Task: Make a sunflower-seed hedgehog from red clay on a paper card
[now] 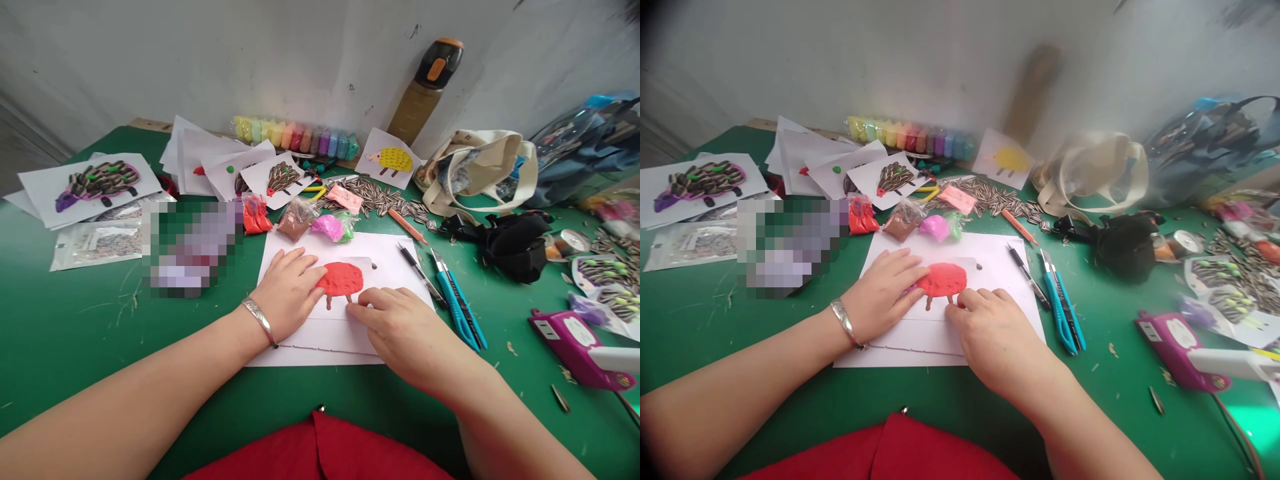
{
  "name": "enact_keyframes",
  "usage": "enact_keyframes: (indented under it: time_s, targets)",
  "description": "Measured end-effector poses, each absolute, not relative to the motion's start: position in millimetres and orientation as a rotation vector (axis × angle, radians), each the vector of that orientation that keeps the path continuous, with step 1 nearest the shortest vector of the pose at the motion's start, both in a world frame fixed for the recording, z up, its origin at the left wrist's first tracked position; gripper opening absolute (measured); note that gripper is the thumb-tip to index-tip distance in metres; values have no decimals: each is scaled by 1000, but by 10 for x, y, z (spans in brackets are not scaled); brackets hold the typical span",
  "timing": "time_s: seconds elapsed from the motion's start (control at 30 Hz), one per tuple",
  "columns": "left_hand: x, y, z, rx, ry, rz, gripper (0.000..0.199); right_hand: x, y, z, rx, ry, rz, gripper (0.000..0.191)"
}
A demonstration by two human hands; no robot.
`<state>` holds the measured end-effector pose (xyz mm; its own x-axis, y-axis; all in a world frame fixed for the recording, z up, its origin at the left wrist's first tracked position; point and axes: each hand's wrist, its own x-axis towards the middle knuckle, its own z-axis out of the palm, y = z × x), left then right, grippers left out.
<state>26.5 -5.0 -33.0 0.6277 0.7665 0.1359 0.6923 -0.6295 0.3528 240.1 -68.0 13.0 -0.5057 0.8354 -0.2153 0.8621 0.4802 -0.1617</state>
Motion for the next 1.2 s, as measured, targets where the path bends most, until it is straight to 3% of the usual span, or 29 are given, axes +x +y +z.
enact_keyframes:
  time_s: [0.7,0.83,0.97,1.07,1.2]
  targets:
    - [250,-24,-341,2601,1163,407,33,2392,-567,74,1674,2689,-354,22]
    - [248,-19,-359,2605,1182,397,42,2372,-608,166,1662,2652,-345,24]
    - [245,-12,-374,2654,1169,380,39,2502,-621,341,1663,2630,-438,29]
    - [240,-8,-373,2664,1164,351,41,2729,-498,402,1933,2575,-430,32]
    - [231,-17,-389,2664,1163,380,43,3102,-139,360,2428,2333,-143,32]
